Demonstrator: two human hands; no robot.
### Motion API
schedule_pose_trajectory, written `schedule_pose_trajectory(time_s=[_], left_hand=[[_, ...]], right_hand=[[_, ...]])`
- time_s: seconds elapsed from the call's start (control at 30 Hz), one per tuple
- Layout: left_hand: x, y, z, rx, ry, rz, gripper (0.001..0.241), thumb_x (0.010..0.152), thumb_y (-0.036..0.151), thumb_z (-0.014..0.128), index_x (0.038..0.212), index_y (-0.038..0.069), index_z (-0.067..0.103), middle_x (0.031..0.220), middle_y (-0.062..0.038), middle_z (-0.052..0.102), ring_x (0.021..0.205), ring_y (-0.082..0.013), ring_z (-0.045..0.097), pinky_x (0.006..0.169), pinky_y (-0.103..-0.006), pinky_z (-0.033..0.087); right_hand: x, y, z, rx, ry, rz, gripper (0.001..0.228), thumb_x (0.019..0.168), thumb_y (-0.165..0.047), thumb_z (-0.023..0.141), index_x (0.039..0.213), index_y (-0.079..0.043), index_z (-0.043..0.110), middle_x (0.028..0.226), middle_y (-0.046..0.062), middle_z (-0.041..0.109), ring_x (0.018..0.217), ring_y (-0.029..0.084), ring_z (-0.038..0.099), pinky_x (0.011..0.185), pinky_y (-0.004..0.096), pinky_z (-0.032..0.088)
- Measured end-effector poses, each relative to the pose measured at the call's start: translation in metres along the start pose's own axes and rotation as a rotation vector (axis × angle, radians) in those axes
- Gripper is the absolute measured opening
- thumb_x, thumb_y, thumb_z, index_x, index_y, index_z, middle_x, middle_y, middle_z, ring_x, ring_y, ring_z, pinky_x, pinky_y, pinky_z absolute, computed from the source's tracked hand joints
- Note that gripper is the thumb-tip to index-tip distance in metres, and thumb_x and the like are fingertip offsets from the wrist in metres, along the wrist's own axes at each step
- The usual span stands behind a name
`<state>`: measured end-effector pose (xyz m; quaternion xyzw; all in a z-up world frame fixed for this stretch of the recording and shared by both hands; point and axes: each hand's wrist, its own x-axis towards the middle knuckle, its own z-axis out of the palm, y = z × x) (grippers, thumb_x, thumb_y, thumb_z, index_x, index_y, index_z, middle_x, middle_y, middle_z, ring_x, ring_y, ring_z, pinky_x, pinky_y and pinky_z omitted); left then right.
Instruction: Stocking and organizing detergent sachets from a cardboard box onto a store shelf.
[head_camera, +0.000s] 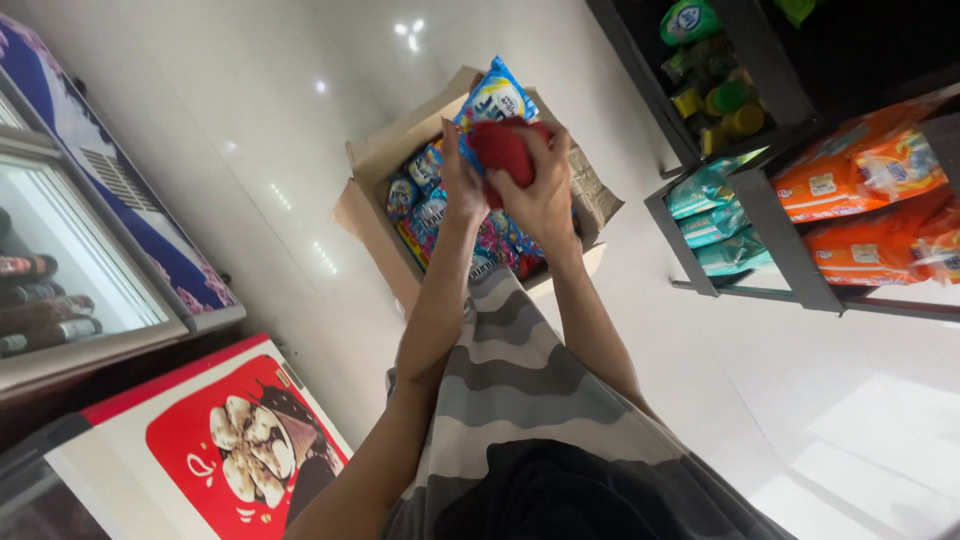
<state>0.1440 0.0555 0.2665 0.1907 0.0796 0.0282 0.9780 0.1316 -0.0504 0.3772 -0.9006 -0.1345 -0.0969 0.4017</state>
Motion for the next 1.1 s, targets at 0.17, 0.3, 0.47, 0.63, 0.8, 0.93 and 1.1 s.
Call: schedule_pose_trajectory(time_s=[0.17,0.3,0.47,0.63,0.8,0.93,1.1], left_hand=[[-0.016,-0.016,0.015,-0.009,-0.115,-0.086,0.080,0.094,0.069,0.055,0.150,0.014,0.045,0.142,-0.010,0.056,0.131,-0.0264,0.059,0.111,-0.0466,0.053],[-0.030,0.037,0.057,-0.070,-0.242,0.080,0.074,0.098,0.065,0.055,0.150,0.012,0.050,0.137,-0.015,0.063,0.121,-0.0274,0.065,0.104,-0.0438,0.056],[0.002,0.033,0.000,0.000,0.000,0.080,0.044,0.097,0.027,0.079,0.130,0.002,0.063,0.119,-0.013,0.072,0.109,-0.0274,0.070,0.095,-0.0431,0.059],[-0.005,0.051,-0.004,0.129,-0.231,0.025,0.036,0.086,0.009,0.086,0.117,0.003,0.068,0.112,-0.009,0.075,0.110,-0.0249,0.073,0.098,-0.0401,0.065],[-0.001,0.050,0.050,0.848,-0.064,0.189,0.056,0.089,0.008,0.082,0.138,0.006,0.055,0.126,-0.018,0.057,0.107,-0.0253,0.067,0.084,-0.0334,0.062],[-0.008,0.052,0.043,0.352,-0.284,0.066,0.057,0.099,0.015,0.068,0.151,0.009,0.045,0.147,-0.019,0.052,0.132,-0.0284,0.058,0.107,-0.0384,0.058],[-0.018,0.070,0.057,-0.232,-0.380,-0.202,0.072,0.098,0.048,0.042,0.147,-0.004,0.049,0.147,-0.024,0.057,0.136,-0.0325,0.057,0.117,-0.0400,0.052]], right_hand=[[0.025,-0.029,-0.009,0.063,0.146,0.065,0.054,0.081,-0.021,0.077,0.130,-0.004,0.064,0.130,0.024,0.048,0.113,0.042,0.064,0.093,0.049,0.062],[-0.006,-0.046,-0.010,-0.009,0.039,-0.071,0.054,0.075,-0.020,0.078,0.126,-0.004,0.066,0.126,0.023,0.049,0.108,0.043,0.066,0.089,0.047,0.062],[-0.015,-0.001,-0.024,0.200,-0.138,-0.029,0.051,0.076,-0.015,0.075,0.125,-0.002,0.067,0.119,0.021,0.058,0.103,0.038,0.068,0.088,0.044,0.063],[0.011,-0.018,-0.055,0.863,0.008,0.259,0.049,0.077,-0.010,0.064,0.124,0.004,0.060,0.108,0.016,0.067,0.094,0.029,0.070,0.082,0.042,0.064],[0.009,-0.014,-0.036,1.111,-0.053,0.205,0.051,0.082,-0.008,0.062,0.132,0.006,0.059,0.114,0.017,0.065,0.103,0.027,0.066,0.094,0.037,0.056],[0.006,-0.028,-0.025,0.648,0.000,0.128,0.051,0.081,-0.012,0.068,0.129,0.005,0.062,0.120,0.020,0.059,0.105,0.031,0.065,0.093,0.042,0.057],[-0.008,-0.052,-0.011,0.025,-0.048,-0.099,0.058,0.073,-0.019,0.077,0.127,-0.001,0.065,0.131,0.024,0.048,0.113,0.043,0.062,0.092,0.048,0.060]])
